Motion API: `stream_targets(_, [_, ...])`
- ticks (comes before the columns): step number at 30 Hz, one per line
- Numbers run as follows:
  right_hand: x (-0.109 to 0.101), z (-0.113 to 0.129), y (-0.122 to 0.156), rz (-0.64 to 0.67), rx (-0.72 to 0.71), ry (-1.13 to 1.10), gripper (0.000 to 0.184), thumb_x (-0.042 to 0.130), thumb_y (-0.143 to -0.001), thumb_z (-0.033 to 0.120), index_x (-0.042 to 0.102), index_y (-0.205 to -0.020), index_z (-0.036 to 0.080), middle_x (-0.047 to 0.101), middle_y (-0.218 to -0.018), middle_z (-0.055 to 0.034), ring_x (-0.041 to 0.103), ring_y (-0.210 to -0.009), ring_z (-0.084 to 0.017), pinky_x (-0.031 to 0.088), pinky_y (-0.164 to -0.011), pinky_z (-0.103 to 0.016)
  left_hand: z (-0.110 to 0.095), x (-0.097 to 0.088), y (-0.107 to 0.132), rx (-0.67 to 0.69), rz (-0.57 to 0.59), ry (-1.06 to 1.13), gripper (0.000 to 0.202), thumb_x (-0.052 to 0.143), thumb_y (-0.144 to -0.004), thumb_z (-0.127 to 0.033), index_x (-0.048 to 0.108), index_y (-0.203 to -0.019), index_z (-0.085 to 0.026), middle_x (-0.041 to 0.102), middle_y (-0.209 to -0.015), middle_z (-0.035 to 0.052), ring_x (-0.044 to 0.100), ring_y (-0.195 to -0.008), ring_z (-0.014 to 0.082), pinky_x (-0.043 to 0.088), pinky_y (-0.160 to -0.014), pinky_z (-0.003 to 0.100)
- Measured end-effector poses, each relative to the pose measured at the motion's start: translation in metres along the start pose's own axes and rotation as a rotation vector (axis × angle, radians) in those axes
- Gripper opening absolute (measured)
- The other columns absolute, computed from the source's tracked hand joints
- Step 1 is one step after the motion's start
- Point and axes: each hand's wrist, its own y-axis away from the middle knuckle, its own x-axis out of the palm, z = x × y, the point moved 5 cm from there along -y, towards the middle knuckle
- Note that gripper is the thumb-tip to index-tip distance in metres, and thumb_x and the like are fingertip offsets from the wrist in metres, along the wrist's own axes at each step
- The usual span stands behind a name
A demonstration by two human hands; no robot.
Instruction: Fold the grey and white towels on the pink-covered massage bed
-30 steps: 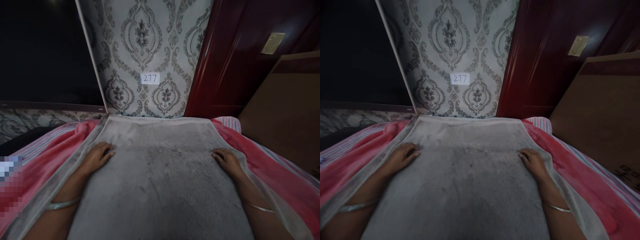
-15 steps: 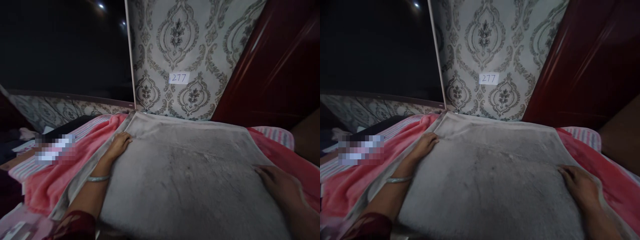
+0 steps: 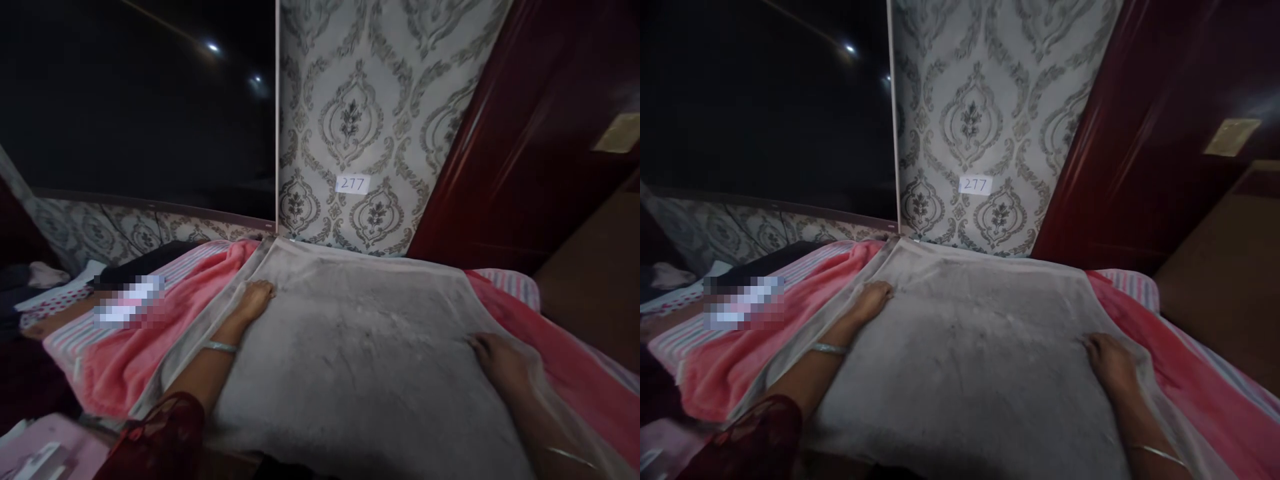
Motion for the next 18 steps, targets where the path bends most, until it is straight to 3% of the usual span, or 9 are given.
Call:
stream_targets(5, [-0.038,0.017,0.008,-0.076,-0.047,0.018,0.035,0.040,-0.080,0.050,0.063,-0.076,0.024,0.073,-0.084,-0.0138,0.069,-0.083,-0.033,0.053,-0.081,-0.049,-0.003,-0.030,0.017,0.020,-0.113,-0.023,0.019,0.046,-0.093,-0.024,0.064,-0.090,-0.016,0.068,-0.099,0.0156,0.062,-0.101,0.0280,0.047,-0.090,0.040])
stream_targets(9, [-0.085,0.026,0.019,-0.119,-0.044,0.023,0.029,0.041,-0.079,0.049,0.058,-0.071,0.027,0.070,-0.075,-0.0126,0.066,-0.076,-0.034,0.053,-0.076,-0.050,-0.001,-0.065,0.036,0.053,-0.227,-0.025,0.021,0.044,-0.092,-0.026,0.062,-0.088,-0.019,0.068,-0.095,0.0127,0.063,-0.095,0.0265,0.049,-0.087,0.039])
stream_targets(11, [-0.116,0.033,0.027,-0.169,-0.029,0.035,0.026,0.040,-0.080,0.049,0.054,-0.071,0.029,0.068,-0.073,-0.0128,0.065,-0.075,-0.035,0.052,-0.073,-0.050,-0.002,-0.088,0.048,0.082,-0.324,-0.032,0.021,0.042,-0.092,-0.028,0.061,-0.086,-0.020,0.067,-0.092,0.0116,0.063,-0.093,0.0261,0.050,-0.085,0.038])
stream_targets(14, [-0.166,0.044,0.041,-0.275,0.009,0.075,0.027,0.040,-0.081,0.050,0.056,-0.080,0.028,0.069,-0.085,-0.0146,0.066,-0.081,-0.035,0.052,-0.073,-0.049,-0.006,-0.129,0.069,0.119,-0.458,-0.092,0.027,0.038,-0.094,-0.033,0.061,-0.088,-0.020,0.066,-0.091,0.0113,0.063,-0.090,0.0260,0.050,-0.080,0.038])
stream_targets(18, [-0.231,0.042,0.048,-0.377,0.045,0.261,0.036,0.036,-0.085,0.051,0.062,-0.092,0.025,0.068,-0.095,-0.0173,0.065,-0.088,-0.033,0.050,-0.068,-0.045,-0.019,-0.191,0.094,0.138,-0.591,-0.261,0.038,0.032,-0.097,-0.040,0.063,-0.090,-0.018,0.066,-0.092,0.0120,0.063,-0.089,0.0251,0.050,-0.076,0.037])
